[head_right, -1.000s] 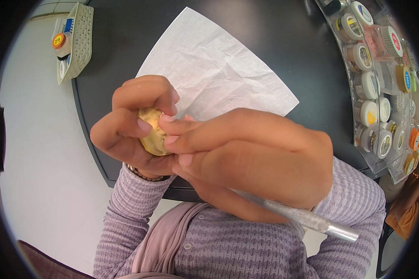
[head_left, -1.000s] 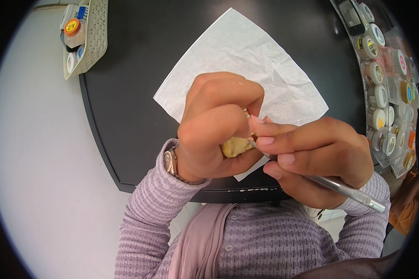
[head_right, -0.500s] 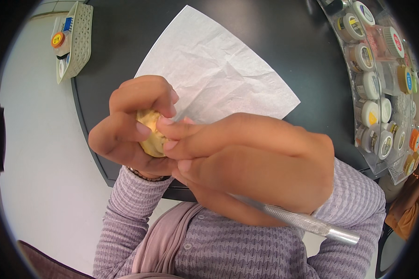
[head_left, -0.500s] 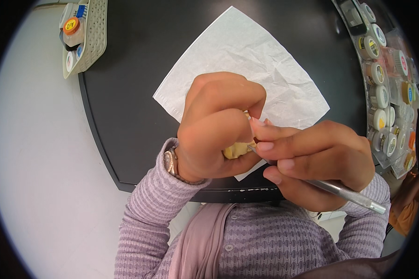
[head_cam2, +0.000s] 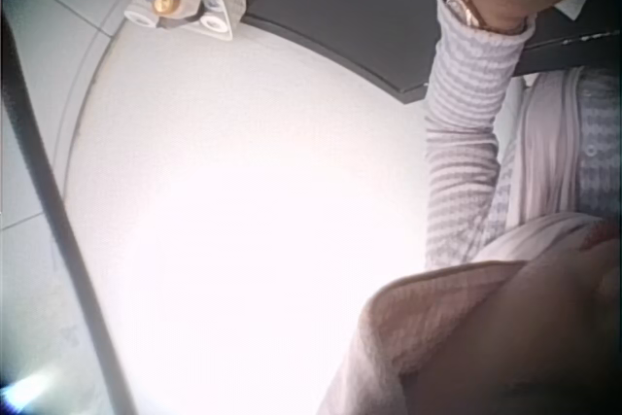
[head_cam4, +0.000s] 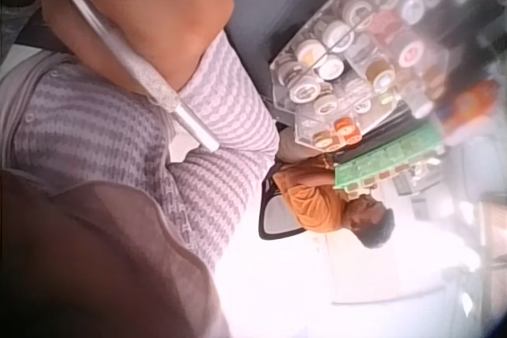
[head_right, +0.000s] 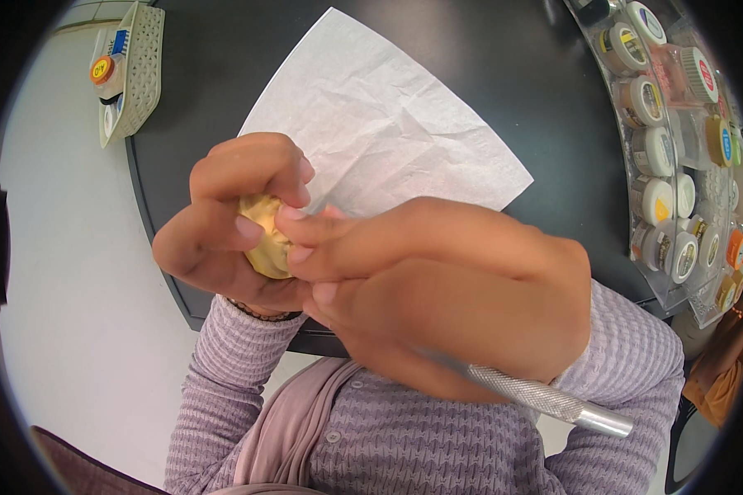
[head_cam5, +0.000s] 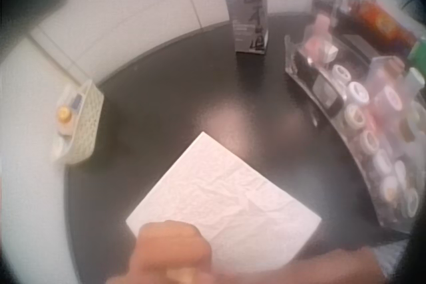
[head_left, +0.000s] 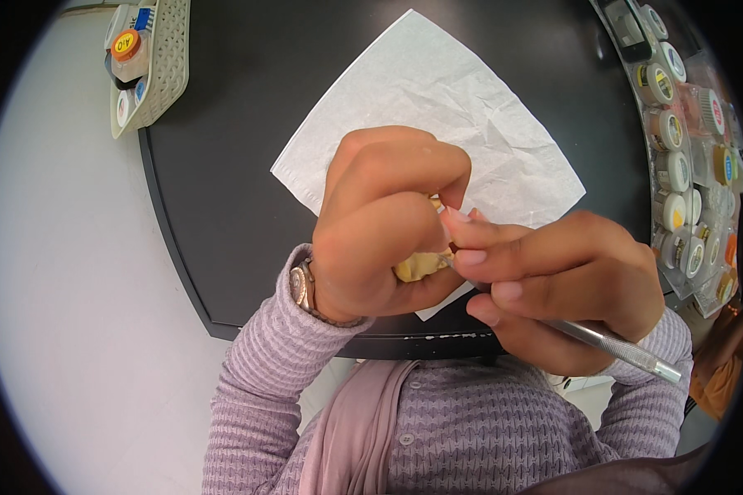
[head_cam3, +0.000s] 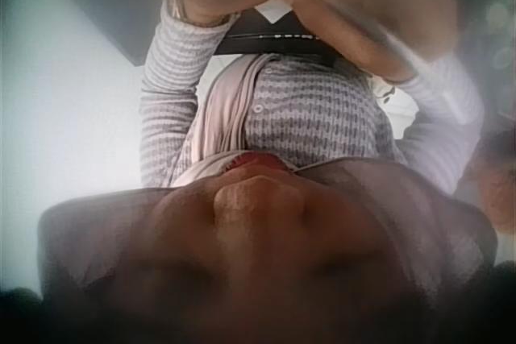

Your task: The person applies material to a dental model using a sculpting tool and wipes the model with a cloth.

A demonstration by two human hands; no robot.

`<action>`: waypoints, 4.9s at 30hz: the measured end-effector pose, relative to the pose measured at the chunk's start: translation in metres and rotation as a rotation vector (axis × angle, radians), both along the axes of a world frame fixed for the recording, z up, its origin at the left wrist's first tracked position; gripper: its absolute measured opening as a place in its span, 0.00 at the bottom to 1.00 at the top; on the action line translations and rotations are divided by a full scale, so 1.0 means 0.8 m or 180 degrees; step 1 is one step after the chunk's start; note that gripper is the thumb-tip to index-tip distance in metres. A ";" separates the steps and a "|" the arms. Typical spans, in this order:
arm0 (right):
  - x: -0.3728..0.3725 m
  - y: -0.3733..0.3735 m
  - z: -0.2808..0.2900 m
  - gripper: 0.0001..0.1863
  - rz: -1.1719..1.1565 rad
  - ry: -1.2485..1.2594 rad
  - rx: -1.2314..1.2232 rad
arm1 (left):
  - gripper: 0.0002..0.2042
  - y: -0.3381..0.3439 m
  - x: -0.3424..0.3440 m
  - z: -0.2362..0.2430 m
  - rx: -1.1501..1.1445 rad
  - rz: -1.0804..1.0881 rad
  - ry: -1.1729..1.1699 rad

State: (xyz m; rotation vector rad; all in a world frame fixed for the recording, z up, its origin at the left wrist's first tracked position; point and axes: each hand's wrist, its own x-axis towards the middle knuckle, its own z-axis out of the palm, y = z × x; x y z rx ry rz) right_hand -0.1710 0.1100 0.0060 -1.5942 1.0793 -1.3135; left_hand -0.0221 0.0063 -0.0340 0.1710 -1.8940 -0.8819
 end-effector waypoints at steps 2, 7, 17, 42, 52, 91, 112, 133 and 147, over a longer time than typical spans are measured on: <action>0.000 0.000 0.001 0.18 -0.0001 0.0001 0.0004 | 0.17 -0.001 0.000 0.001 0.0028 -0.0023 -0.0020; -0.001 0.000 0.001 0.17 0.0000 -0.0006 -0.0005 | 0.16 0.002 -0.001 0.005 0.0097 0.0001 -0.0101; -0.003 0.000 0.000 0.17 -0.0002 -0.0022 -0.0017 | 0.18 -0.002 0.000 0.004 -0.0246 0.0093 -0.0258; -0.001 -0.001 -0.001 0.16 -0.0084 -0.0150 -0.0018 | 0.16 -0.001 -0.004 0.003 -0.0127 0.0180 -0.0158; -0.001 -0.005 -0.001 0.17 -0.0074 -0.0273 -0.0142 | 0.26 -0.010 0.008 0.018 -0.0305 -0.0240 -0.0949; -0.015 0.001 -0.001 0.15 0.0045 -0.0199 -0.0167 | 0.43 -0.006 0.012 0.012 -0.0502 0.0038 -0.0892; -0.018 -0.003 0.006 0.17 0.0178 0.0142 -0.0181 | 0.36 -0.001 -0.003 0.012 -0.0532 -0.0049 -0.0875; 0.012 -0.009 -0.028 0.11 -0.1667 -0.1946 0.0749 | 0.18 -0.010 0.011 -0.004 0.4392 -0.2005 0.0792; -0.006 -0.007 -0.008 0.16 -0.0593 0.0387 -0.0254 | 0.14 -0.003 0.008 0.003 0.4720 -0.1999 0.0526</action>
